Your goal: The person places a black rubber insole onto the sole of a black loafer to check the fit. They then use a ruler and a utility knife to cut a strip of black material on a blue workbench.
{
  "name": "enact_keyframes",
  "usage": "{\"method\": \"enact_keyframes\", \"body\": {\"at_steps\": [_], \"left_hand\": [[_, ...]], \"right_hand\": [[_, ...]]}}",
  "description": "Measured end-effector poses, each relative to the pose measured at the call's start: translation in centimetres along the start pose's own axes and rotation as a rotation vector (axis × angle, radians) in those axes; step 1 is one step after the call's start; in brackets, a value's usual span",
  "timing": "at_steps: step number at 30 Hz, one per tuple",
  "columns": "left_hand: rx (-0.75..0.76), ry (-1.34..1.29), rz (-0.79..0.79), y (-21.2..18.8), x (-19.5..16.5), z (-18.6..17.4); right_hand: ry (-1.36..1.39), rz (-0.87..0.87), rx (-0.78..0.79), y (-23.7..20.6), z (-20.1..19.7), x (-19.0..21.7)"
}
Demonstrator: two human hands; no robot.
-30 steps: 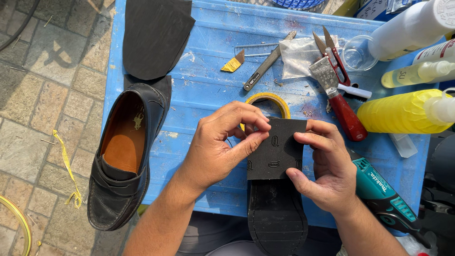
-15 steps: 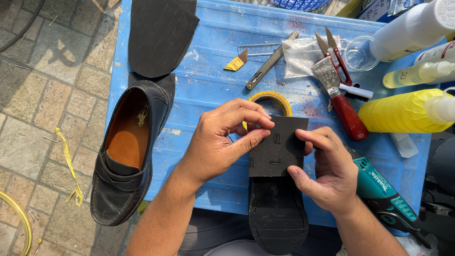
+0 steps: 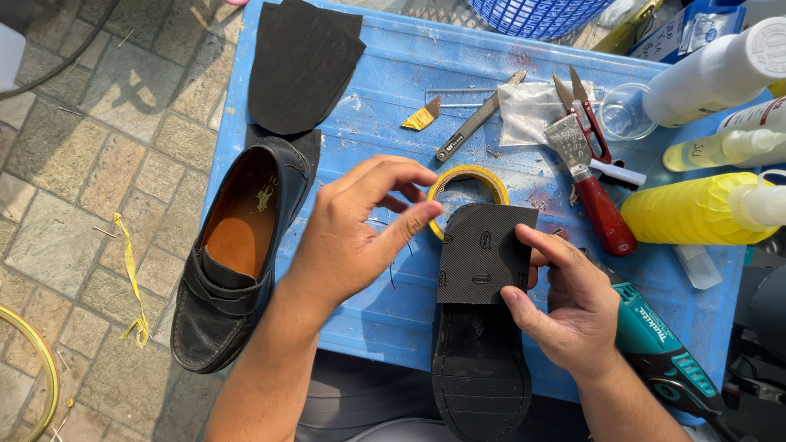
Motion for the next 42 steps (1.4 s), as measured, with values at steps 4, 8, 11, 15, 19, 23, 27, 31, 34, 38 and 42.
{"method": "enact_keyframes", "body": {"at_steps": [4, 8, 11, 15, 19, 23, 27, 31, 34, 38, 42], "left_hand": [[-0.228, 0.596, 0.083, -0.7, -0.7, -5.8], [-0.220, 1.071, -0.040, -1.2, 0.7, -9.5], [-0.076, 1.145, -0.266, -1.5, 1.9, -10.0], [0.067, 1.189, -0.581, -2.1, 1.3, -9.9], [0.102, 1.095, -0.602, -1.5, -0.4, -8.1], [0.217, 1.137, -0.465, -0.6, -0.7, -4.7], [0.148, 1.035, -0.479, -0.2, 0.6, -4.8], [-0.163, 1.080, -0.559, 0.5, 3.4, -8.9], [-0.109, 1.179, -0.434, 0.4, 6.2, -9.0], [-0.209, 1.082, -0.368, -0.7, 8.0, -8.6], [-0.291, 0.792, -0.598, -0.8, 8.2, -10.4]], "right_hand": [[-0.036, -0.029, -0.003, -0.1, 0.1, 0.1], [-0.032, -0.060, 0.002, 0.0, 0.2, 0.2], [-0.035, -0.064, 0.002, 0.0, 0.2, 0.5], [-0.027, -0.035, -0.012, -0.1, 0.4, 0.6], [-0.012, -0.045, -0.002, -0.1, 0.4, 0.8], [-0.005, -0.046, -0.003, 0.0, 0.4, 0.7], [0.021, -0.043, -0.003, -0.2, 0.3, 0.4], [0.086, 0.030, -0.059, -0.7, -0.1, 0.0], [0.139, 0.052, -0.110, -0.9, -0.4, -0.3], [0.196, 0.080, -0.124, -1.3, -0.8, -0.6], [0.319, 0.060, -0.105, -1.0, -0.7, -1.1]]}}
Point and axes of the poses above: each hand's wrist, its own y-axis towards the middle knuckle, its own z-axis out of the palm, x = y × z, the point moved 2 cm from there along y, towards the middle knuckle, and after that the axes turned 14 degrees about -x, right-handed, at the moved point
